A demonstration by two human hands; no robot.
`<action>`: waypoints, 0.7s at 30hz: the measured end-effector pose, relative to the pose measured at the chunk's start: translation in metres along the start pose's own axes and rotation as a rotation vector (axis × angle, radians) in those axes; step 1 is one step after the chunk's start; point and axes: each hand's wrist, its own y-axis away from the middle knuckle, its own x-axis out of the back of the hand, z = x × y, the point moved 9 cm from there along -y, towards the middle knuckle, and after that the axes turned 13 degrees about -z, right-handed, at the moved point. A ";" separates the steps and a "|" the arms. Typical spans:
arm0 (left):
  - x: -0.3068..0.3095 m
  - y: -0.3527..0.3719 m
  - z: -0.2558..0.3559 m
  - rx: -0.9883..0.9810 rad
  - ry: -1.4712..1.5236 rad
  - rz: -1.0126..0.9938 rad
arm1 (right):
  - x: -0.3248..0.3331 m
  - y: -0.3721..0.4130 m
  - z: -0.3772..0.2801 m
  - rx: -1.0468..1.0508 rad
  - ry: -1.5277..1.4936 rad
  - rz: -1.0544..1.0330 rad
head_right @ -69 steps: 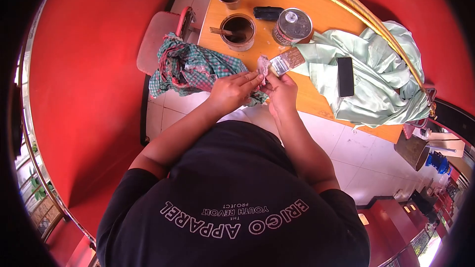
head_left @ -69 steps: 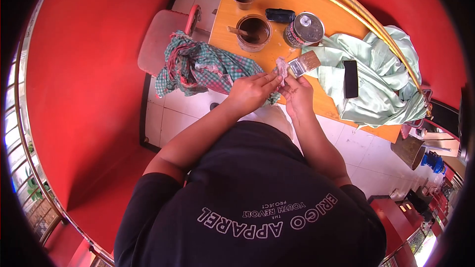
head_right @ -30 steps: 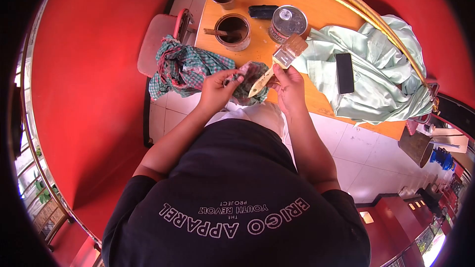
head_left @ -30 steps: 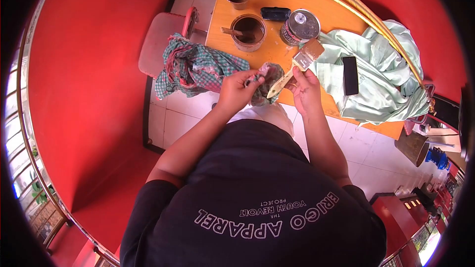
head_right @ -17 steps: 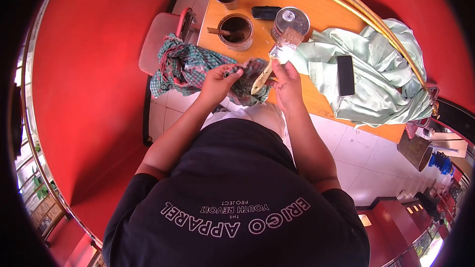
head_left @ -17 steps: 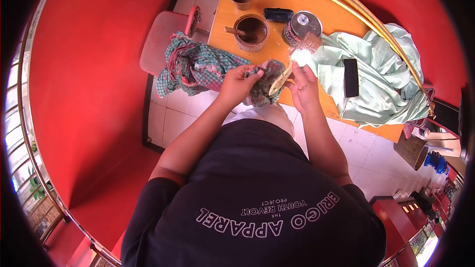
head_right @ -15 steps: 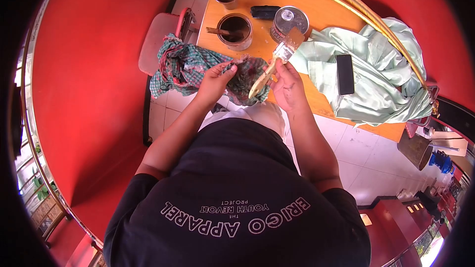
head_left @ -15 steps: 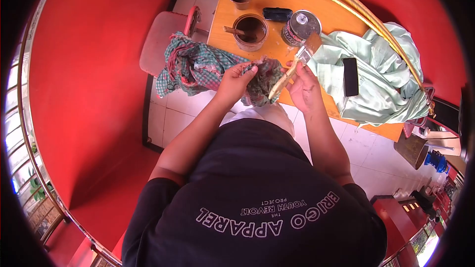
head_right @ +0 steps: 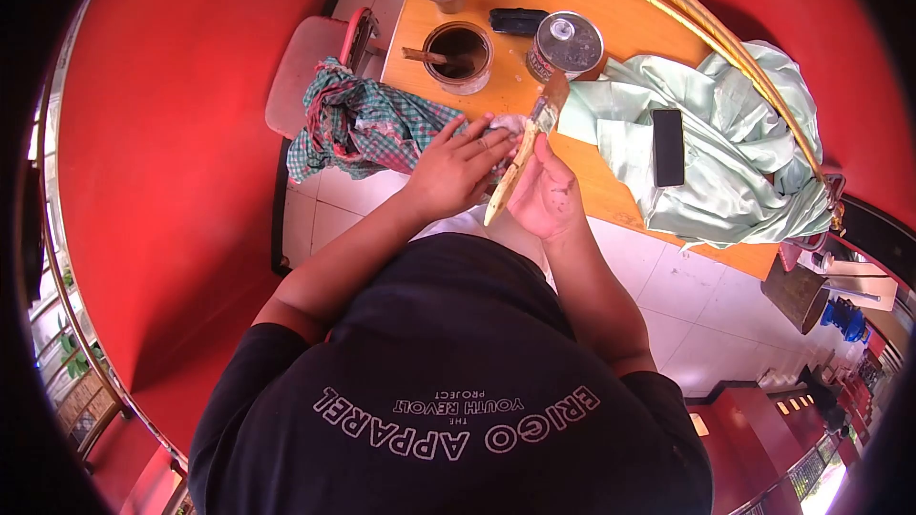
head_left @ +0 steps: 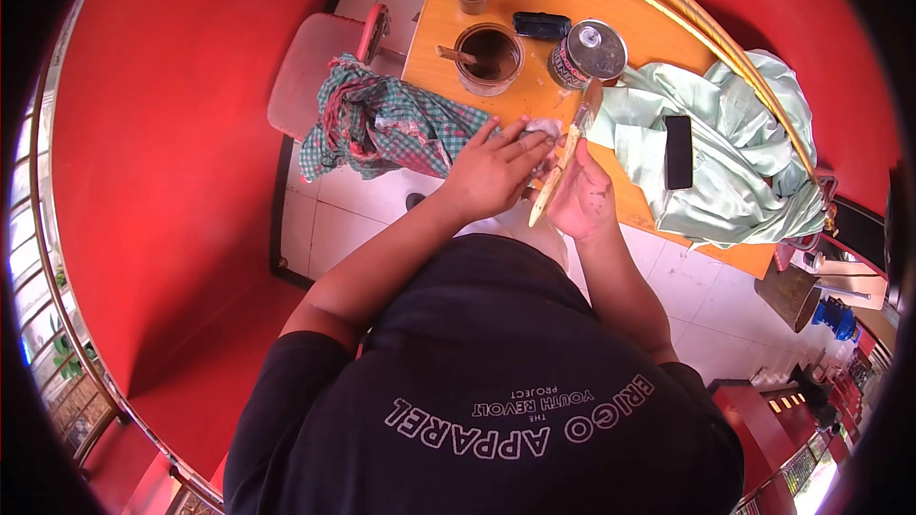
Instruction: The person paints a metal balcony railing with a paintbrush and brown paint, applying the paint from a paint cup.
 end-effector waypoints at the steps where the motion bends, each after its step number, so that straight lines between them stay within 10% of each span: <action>1: -0.005 0.000 -0.006 0.049 -0.020 -0.032 | 0.004 0.000 0.001 -0.021 0.073 0.023; 11: -0.006 0.029 -0.096 0.576 0.494 0.022 | -0.011 0.022 -0.019 -0.037 0.339 0.070; 18: -0.035 0.023 -0.091 0.438 1.125 0.179 | -0.006 0.014 -0.020 -0.049 0.517 0.234; 21: -0.042 0.018 -0.071 0.397 1.517 0.071 | -0.001 0.003 -0.031 0.098 1.128 0.398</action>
